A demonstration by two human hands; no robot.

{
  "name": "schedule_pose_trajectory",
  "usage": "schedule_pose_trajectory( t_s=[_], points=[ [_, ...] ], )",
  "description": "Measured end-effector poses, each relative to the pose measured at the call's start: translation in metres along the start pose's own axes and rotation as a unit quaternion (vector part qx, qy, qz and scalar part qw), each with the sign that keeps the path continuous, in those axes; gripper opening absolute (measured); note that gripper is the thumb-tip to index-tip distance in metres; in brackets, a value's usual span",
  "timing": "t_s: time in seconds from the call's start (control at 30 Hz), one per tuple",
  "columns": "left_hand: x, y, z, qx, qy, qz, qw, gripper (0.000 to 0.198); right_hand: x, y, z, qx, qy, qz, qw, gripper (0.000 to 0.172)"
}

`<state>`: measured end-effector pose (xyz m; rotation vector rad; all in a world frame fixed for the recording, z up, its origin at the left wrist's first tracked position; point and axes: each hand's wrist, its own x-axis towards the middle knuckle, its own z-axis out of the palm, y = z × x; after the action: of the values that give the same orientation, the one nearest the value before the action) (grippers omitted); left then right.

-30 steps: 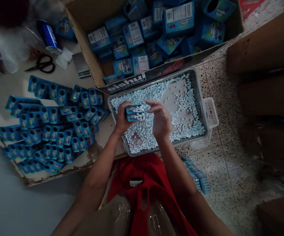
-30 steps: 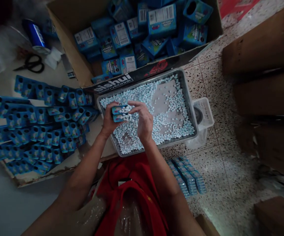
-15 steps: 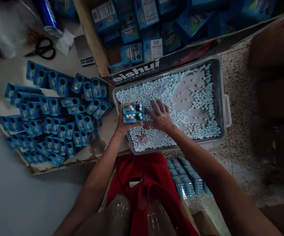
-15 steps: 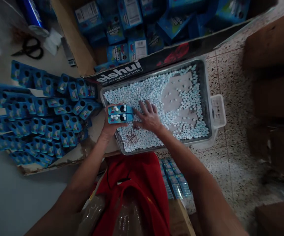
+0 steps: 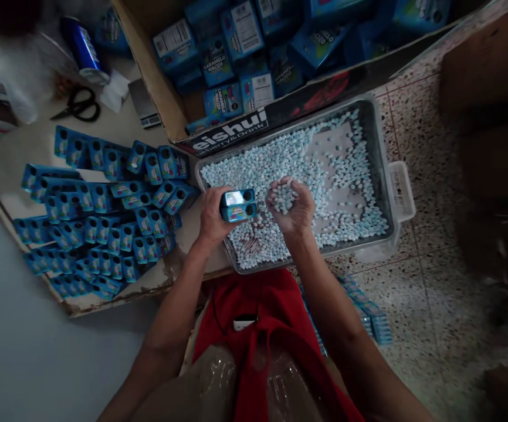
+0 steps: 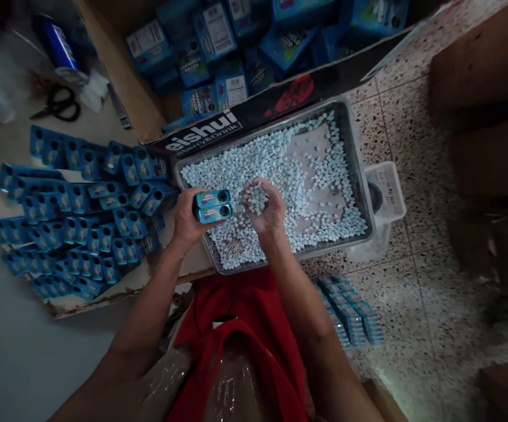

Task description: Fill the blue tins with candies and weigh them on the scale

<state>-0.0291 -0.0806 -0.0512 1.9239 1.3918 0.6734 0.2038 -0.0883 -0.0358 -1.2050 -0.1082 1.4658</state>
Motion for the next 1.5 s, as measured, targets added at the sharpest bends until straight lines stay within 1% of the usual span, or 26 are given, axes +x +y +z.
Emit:
schedule_pose_trajectory(
  t_s=[0.07, 0.17, 0.23, 0.33, 0.43, 0.5, 0.57, 0.6, 0.63, 0.67, 0.7, 0.73, 0.8, 0.87, 0.93, 1.0, 1.07, 1.13, 1.17, 1.23, 1.3, 1.37, 1.4, 1.43, 1.5],
  points=[
    [-0.004, 0.002, 0.005, -0.031, -0.005, -0.022, 0.999, 0.081, -0.015, -0.004, 0.018, 0.048, -0.033, -0.044, 0.997, 0.038],
    [-0.009, 0.004, 0.019, -0.08, 0.002, -0.032, 0.996, 0.086, -0.027, -0.008, 0.036, 0.035, -0.077, -0.124, 0.989, 0.039],
    [-0.011, 0.005, 0.03, -0.106, 0.021, -0.028, 0.994, 0.088, -0.03, -0.007, 0.041, -0.014, -0.097, -0.161, 0.982, 0.04],
    [-0.011, 0.007, 0.043, -0.116, 0.038, -0.014, 0.992, 0.085, -0.033, -0.002, 0.043, -0.086, -0.097, -0.216, 0.968, 0.044],
    [-0.01, 0.004, 0.046, -0.103, 0.03, -0.01, 0.994, 0.086, -0.041, 0.005, 0.047, -0.092, -0.09, -0.261, 0.957, 0.039],
    [-0.009, -0.001, 0.042, -0.097, 0.042, 0.0, 0.994, 0.087, -0.048, 0.007, 0.046, -0.09, -0.095, -0.267, 0.955, 0.04],
    [-0.005, -0.008, 0.035, -0.104, 0.07, 0.038, 0.991, 0.084, -0.054, 0.006, 0.038, -0.125, -0.111, -0.261, 0.951, 0.046],
    [-0.003, -0.012, 0.032, -0.111, 0.079, 0.067, 0.988, 0.079, -0.055, 0.005, 0.03, -0.153, -0.114, -0.259, 0.947, 0.047],
    [0.0, -0.017, 0.029, -0.119, 0.079, 0.095, 0.985, 0.074, -0.055, 0.003, 0.02, -0.182, -0.109, -0.257, 0.943, 0.046],
    [0.003, -0.021, 0.027, -0.128, 0.071, 0.115, 0.983, 0.07, -0.054, 0.002, 0.008, -0.207, -0.091, -0.257, 0.939, 0.042],
    [0.006, -0.025, 0.026, -0.139, 0.061, 0.121, 0.981, 0.069, -0.052, 0.0, -0.006, -0.232, -0.065, -0.253, 0.937, 0.038],
    [0.009, -0.027, 0.027, -0.153, 0.055, 0.111, 0.98, 0.071, -0.05, -0.001, -0.02, -0.257, -0.034, -0.244, 0.934, 0.034],
    [0.012, -0.03, 0.031, -0.204, 0.049, 0.053, 0.976, 0.087, -0.046, -0.003, -0.044, -0.309, 0.011, -0.214, 0.927, 0.029],
    [0.011, -0.027, 0.038, -0.267, 0.028, -0.02, 0.963, 0.103, -0.043, -0.003, -0.06, -0.347, 0.008, -0.184, 0.92, 0.026],
    [0.007, -0.021, 0.047, -0.308, 0.003, -0.066, 0.949, 0.113, -0.043, -0.003, -0.065, -0.364, -0.02, -0.18, 0.914, 0.028],
    [0.003, -0.012, 0.054, -0.331, -0.013, -0.09, 0.939, 0.118, -0.042, -0.002, -0.064, -0.391, -0.045, -0.209, 0.895, 0.04],
    [-0.001, -0.003, 0.06, -0.354, -0.03, -0.099, 0.93, 0.119, -0.04, -0.002, -0.06, -0.433, -0.072, -0.248, 0.863, 0.059],
    [-0.001, 0.004, 0.063, -0.371, -0.051, -0.095, 0.922, 0.117, -0.036, -0.002, -0.057, -0.478, -0.1, -0.266, 0.831, 0.075],
    [0.001, 0.006, 0.065, -0.373, -0.054, -0.09, 0.922, 0.115, -0.033, -0.002, -0.057, -0.497, -0.11, -0.267, 0.818, 0.079],
    [0.004, 0.01, 0.065, -0.39, -0.044, -0.092, 0.915, 0.114, -0.028, -0.004, -0.061, -0.522, -0.12, -0.263, 0.803, 0.081],
    [0.004, 0.013, 0.061, -0.419, -0.018, -0.117, 0.9, 0.117, -0.028, -0.006, -0.07, -0.521, -0.123, -0.256, 0.805, 0.077],
    [-0.004, 0.018, 0.051, -0.439, 0.012, -0.153, 0.886, 0.119, -0.037, -0.008, -0.083, -0.508, -0.111, -0.235, 0.822, 0.069],
    [-0.013, 0.022, 0.043, -0.439, 0.029, -0.172, 0.881, 0.12, -0.044, -0.008, -0.09, -0.502, -0.09, -0.219, 0.832, 0.064],
    [-0.026, 0.025, 0.034, -0.436, 0.05, -0.192, 0.878, 0.119, -0.052, -0.008, -0.099, -0.502, -0.056, -0.2, 0.839, 0.06],
    [-0.059, 0.033, 0.013, -0.427, 0.109, -0.236, 0.866, 0.119, -0.066, -0.007, -0.117, -0.499, 0.025, -0.166, 0.85, 0.061]
  ],
)
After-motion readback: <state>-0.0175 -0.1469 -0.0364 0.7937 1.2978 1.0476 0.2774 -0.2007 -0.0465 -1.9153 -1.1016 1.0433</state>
